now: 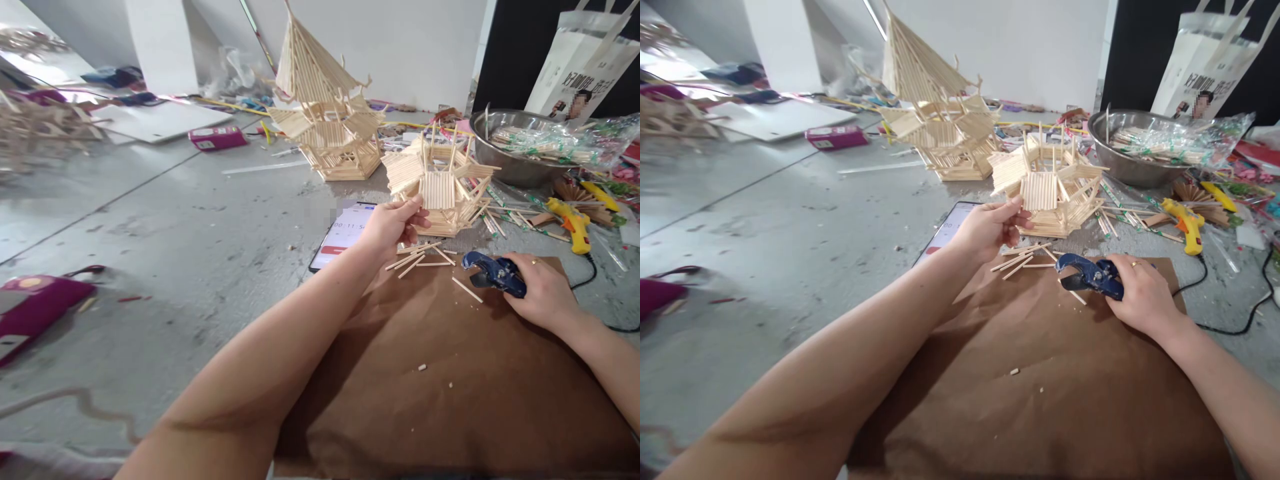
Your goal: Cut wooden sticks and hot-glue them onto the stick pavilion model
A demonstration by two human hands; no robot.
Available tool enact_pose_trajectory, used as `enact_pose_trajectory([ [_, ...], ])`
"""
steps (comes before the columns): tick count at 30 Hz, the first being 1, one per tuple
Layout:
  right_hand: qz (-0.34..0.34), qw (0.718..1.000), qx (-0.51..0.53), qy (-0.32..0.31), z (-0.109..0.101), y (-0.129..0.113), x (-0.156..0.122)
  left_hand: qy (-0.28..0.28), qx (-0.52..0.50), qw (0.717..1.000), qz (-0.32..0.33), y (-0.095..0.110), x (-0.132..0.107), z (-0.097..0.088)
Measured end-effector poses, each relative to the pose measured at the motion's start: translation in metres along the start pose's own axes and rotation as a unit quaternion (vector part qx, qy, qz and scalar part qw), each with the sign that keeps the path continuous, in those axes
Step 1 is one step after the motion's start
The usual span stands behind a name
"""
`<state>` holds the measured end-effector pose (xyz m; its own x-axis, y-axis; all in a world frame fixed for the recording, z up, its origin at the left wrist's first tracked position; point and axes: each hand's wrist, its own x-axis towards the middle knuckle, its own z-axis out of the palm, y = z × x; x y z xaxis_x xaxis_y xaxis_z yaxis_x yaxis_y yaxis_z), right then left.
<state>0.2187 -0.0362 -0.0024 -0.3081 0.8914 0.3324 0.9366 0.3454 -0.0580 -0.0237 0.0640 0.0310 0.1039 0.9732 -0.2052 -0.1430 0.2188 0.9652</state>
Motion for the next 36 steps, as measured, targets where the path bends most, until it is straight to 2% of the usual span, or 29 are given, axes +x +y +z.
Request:
enact_pose_trajectory([
  [11,-0.004,1.0,0.004,-0.001,0.0,0.0,0.0,0.0,-0.01,1.0,-0.017,0.0,0.001,0.003],
  [26,-0.002,1.0,0.013,-0.007,0.0,-0.001,0.0,-0.011,0.012,1.0,0.009,-0.003,0.003,0.002],
  [28,0.002,1.0,0.016,-0.006,0.0,-0.001,0.0,0.016,0.042,0.998,0.051,-0.005,0.002,0.001],
  [29,0.005,1.0,0.015,-0.005,0.0,0.0,0.0,0.045,0.07,0.992,0.093,-0.007,0.001,0.0],
  [30,0.01,1.0,0.013,-0.002,-0.001,0.0,0.001,0.082,0.104,0.98,0.147,-0.009,-0.002,0.0],
  [32,0.02,1.0,0.013,0.009,-0.003,0.002,0.002,0.139,0.198,0.935,0.261,-0.013,-0.009,0.001],
  [34,0.035,0.999,0.018,0.026,-0.006,0.004,0.003,0.132,0.278,0.896,0.319,-0.018,-0.019,0.005],
  [36,0.054,0.997,0.03,0.035,-0.008,0.006,0.005,0.057,0.338,0.878,0.333,-0.024,-0.028,0.01],
])
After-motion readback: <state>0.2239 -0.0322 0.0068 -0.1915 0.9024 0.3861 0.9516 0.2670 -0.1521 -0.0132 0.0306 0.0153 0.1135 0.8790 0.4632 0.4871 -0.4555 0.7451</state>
